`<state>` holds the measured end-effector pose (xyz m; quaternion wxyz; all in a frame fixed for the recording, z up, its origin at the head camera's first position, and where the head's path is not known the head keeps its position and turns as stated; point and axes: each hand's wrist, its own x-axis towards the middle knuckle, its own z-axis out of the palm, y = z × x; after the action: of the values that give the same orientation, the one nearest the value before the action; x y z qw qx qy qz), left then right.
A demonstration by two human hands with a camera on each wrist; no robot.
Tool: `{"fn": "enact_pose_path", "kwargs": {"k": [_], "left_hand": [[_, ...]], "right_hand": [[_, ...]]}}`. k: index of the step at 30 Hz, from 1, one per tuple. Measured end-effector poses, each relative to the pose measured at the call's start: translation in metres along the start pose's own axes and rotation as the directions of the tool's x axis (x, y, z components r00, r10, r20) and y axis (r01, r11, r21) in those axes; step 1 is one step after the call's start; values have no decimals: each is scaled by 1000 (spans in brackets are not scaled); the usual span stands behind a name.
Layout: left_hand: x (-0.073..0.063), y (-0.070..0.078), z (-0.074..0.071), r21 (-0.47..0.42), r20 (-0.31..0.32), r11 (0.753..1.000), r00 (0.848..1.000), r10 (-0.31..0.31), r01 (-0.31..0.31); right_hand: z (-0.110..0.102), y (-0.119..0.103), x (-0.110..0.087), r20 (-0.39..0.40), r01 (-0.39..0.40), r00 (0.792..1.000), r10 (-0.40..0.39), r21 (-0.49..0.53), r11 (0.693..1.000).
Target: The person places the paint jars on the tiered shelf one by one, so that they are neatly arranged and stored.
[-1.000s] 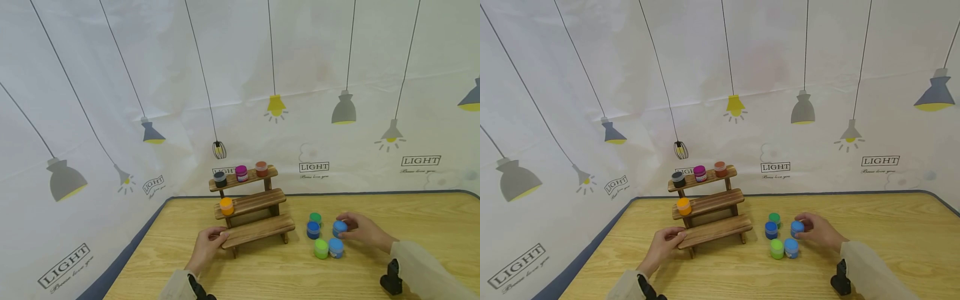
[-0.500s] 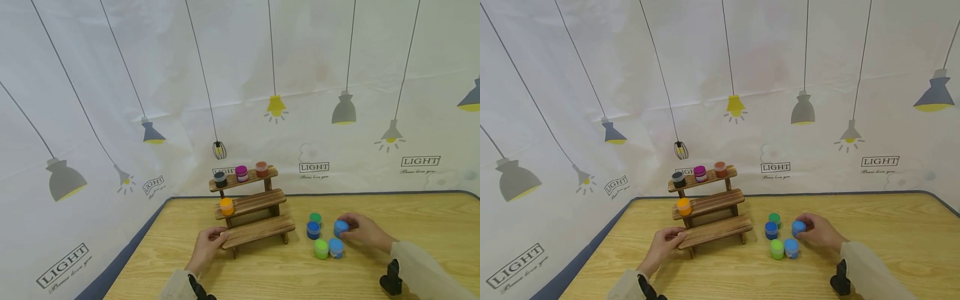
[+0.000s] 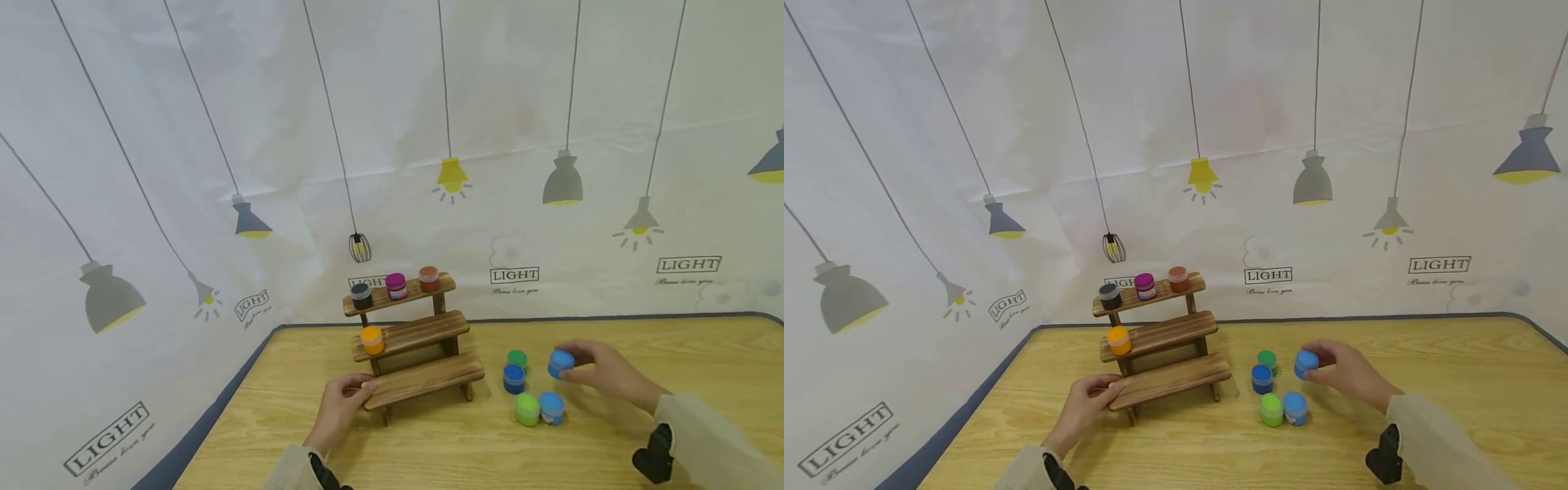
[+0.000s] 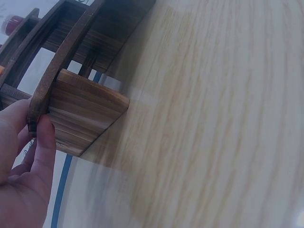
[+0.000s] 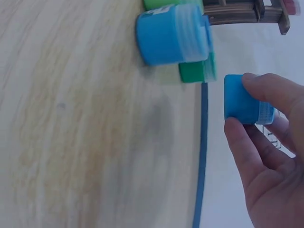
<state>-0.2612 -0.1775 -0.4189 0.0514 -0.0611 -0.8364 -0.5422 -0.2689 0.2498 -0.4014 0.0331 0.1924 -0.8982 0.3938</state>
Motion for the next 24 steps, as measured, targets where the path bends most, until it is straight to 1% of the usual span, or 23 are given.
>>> {"fn": "enact_pose_path", "kwargs": {"k": [6, 8, 12, 15, 20, 24], "left_hand": [[0, 0, 1, -8, 13, 1000, 1000, -17, 17], [0, 0, 1, -8, 8, 1000, 1000, -14, 14], [0, 0, 2, -15, 4, 1000, 1000, 2, -2], [0, -1, 2, -21, 6, 1000, 1000, 9, -8], [0, -2, 1, -21, 0, 1000, 1000, 12, -12], [1, -4, 1, -23, -5, 1000, 1000, 15, -15]], "right_hand": [[-4, -23, 4, 2, 50, 999, -50, -23, 998], [-5, -31, 7, 1, 87, 996, -87, -19, 996], [-4, -46, 11, 4, 125, 992, -125, -7, 992], [0, -59, 14, 30, 167, 985, -168, 30, 985], [9, -83, 24, 103, 252, 959, -264, 122, 960], [21, -97, 36, 153, 256, 946, -286, 186, 949]]}}
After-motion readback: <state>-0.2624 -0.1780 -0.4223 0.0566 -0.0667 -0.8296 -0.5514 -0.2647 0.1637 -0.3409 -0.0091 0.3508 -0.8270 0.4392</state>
